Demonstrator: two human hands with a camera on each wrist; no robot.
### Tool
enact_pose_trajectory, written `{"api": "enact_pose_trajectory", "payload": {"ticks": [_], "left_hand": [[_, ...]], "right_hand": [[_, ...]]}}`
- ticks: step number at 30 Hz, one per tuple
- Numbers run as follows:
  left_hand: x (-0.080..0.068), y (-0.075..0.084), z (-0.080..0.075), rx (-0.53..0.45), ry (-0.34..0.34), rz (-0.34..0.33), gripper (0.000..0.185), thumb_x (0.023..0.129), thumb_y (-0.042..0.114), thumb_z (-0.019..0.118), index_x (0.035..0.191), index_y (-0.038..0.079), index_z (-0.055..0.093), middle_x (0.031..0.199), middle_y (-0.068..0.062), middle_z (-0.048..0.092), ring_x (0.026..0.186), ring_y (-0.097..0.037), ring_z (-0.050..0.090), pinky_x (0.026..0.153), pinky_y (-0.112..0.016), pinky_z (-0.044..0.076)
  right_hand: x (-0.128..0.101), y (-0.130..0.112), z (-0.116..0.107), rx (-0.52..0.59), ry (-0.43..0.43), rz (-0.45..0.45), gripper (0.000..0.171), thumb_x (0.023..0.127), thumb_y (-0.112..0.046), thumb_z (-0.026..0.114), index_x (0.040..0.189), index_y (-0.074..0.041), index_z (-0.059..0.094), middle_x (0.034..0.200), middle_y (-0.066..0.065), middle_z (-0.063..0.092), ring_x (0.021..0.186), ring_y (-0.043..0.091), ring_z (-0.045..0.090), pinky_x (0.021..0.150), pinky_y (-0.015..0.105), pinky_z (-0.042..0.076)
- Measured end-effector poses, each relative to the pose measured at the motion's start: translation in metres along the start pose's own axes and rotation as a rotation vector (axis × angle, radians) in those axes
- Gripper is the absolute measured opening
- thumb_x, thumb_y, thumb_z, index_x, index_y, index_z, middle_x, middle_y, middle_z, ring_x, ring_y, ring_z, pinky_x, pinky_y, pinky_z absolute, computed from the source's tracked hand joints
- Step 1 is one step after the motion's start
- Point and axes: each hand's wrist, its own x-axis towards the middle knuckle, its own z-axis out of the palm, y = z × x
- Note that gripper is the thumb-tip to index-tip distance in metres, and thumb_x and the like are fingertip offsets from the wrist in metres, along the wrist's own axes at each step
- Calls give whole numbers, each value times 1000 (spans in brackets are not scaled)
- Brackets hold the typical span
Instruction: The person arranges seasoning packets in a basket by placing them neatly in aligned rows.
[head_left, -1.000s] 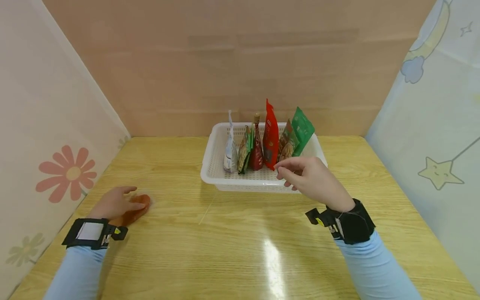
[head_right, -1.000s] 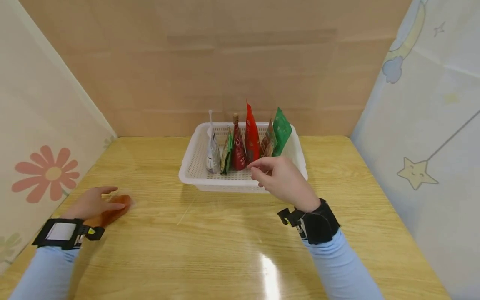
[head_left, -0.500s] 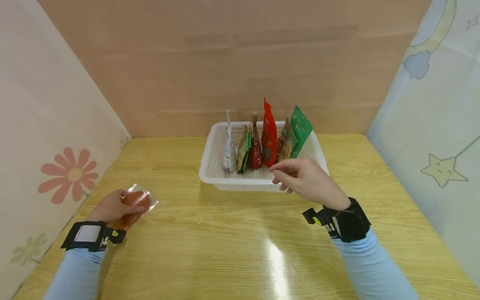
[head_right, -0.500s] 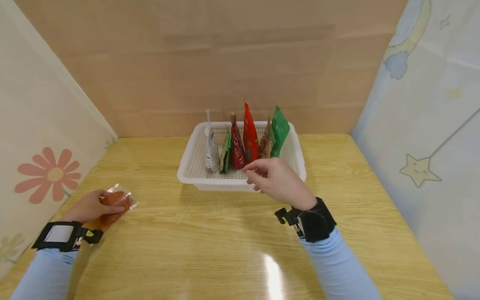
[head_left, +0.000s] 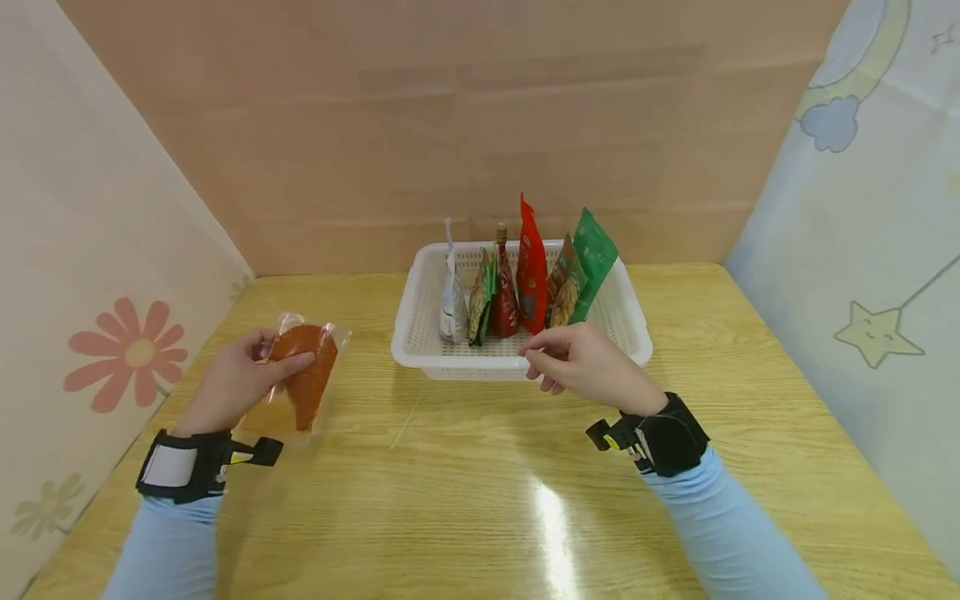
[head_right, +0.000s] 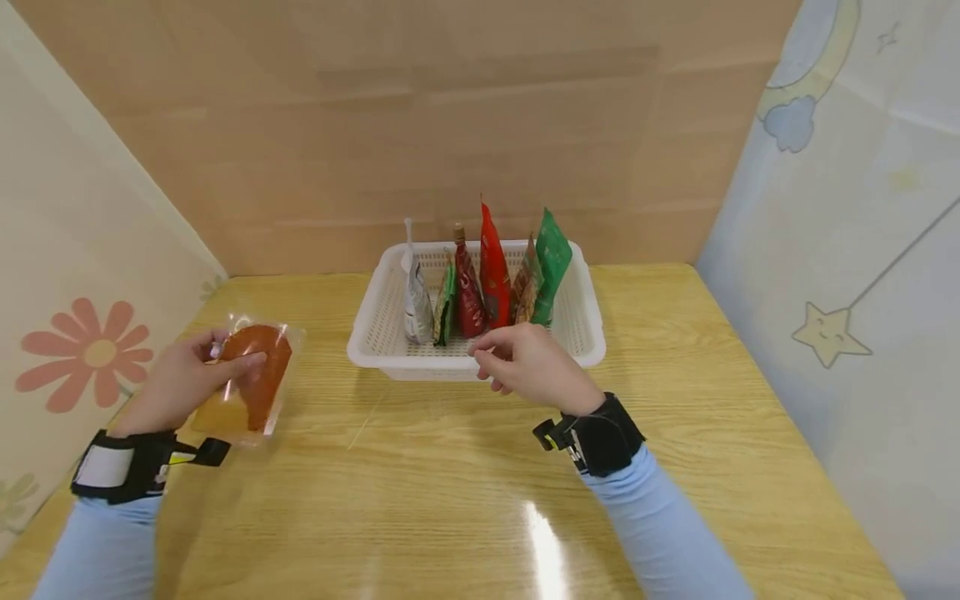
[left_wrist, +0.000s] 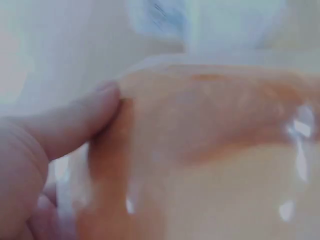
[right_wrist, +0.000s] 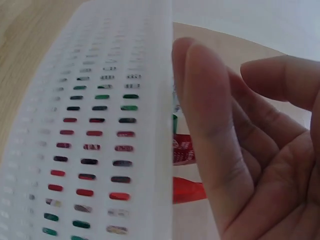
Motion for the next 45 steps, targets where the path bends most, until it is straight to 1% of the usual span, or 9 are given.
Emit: {"api": "enact_pose_trajectory", "payload": {"ticks": [6, 9, 11, 15, 18, 24, 28, 35, 45], "left_hand": [[-5, 47, 13, -363, 55, 47, 37, 90, 32, 75, 111, 10, 54, 63, 0, 57, 53, -14, 56, 45, -25, 42], [-4, 67, 22, -623, 19, 86, 36, 91, 20, 74, 120, 7, 57, 77, -4, 71, 63, -15, 68, 59, -20, 54], [-1, 77, 30, -755, -14, 117, 39, 91, 14, 73, 125, 5, 56, 86, -6, 74, 72, -17, 72, 69, -28, 59], [6, 93, 47, -898, -41, 130, 33, 92, 9, 71, 121, 6, 55, 88, -4, 74, 74, -15, 71, 63, -25, 58], [10, 104, 62, -947, -41, 132, 29, 93, 10, 70, 117, 8, 53, 88, -1, 72, 68, -13, 67, 55, -21, 51], [13, 125, 89, -1117, -115, 209, 39, 97, 6, 63, 132, 5, 45, 115, -12, 63, 87, -20, 70, 73, -32, 59], [14, 135, 103, -1193, -140, 227, 41, 99, 3, 59, 136, 3, 44, 118, -15, 61, 89, -22, 70, 78, -36, 58], [12, 141, 119, -1223, -111, 210, 40, 99, 2, 59, 135, 4, 42, 120, -15, 56, 93, -21, 69, 81, -37, 57], [11, 141, 127, -1129, -142, 187, 46, 96, 2, 63, 139, 5, 45, 130, -18, 55, 107, -29, 64, 86, -39, 56]], "right_hand": [[2, 2, 7, -2, -26, -6, 20, 99, -13, 62, 114, -4, 71, 80, 1, 69, 68, 24, 68, 63, 32, 58], [3, 1, 10, 21, -39, -13, 19, 99, -13, 62, 112, -3, 71, 80, 2, 69, 69, 28, 68, 62, 33, 58], [4, 0, 12, 38, -49, -22, 19, 99, -12, 61, 112, -2, 71, 80, 2, 69, 68, 28, 68, 62, 33, 59], [5, -3, 20, 86, -73, -23, 21, 100, -16, 61, 112, -3, 71, 81, 4, 70, 68, 24, 68, 63, 35, 59], [7, -3, 28, 157, -89, -14, 26, 100, -24, 62, 115, -5, 71, 86, 8, 72, 71, 25, 70, 64, 37, 59], [11, -4, 40, 365, -101, 7, 36, 98, -33, 63, 118, -4, 70, 100, 14, 73, 88, 35, 71, 72, 43, 60], [9, -5, 39, 456, -87, -11, 31, 98, -26, 64, 115, -1, 70, 102, 15, 73, 90, 33, 71, 75, 49, 58], [3, -12, 32, 596, -99, -83, 26, 98, -11, 63, 115, 9, 63, 105, 23, 70, 98, 42, 67, 84, 52, 55], [0, -16, 24, 539, 100, -2, 27, 100, -15, 60, 109, 10, 66, 95, 22, 68, 83, 41, 69, 76, 47, 58]]}}
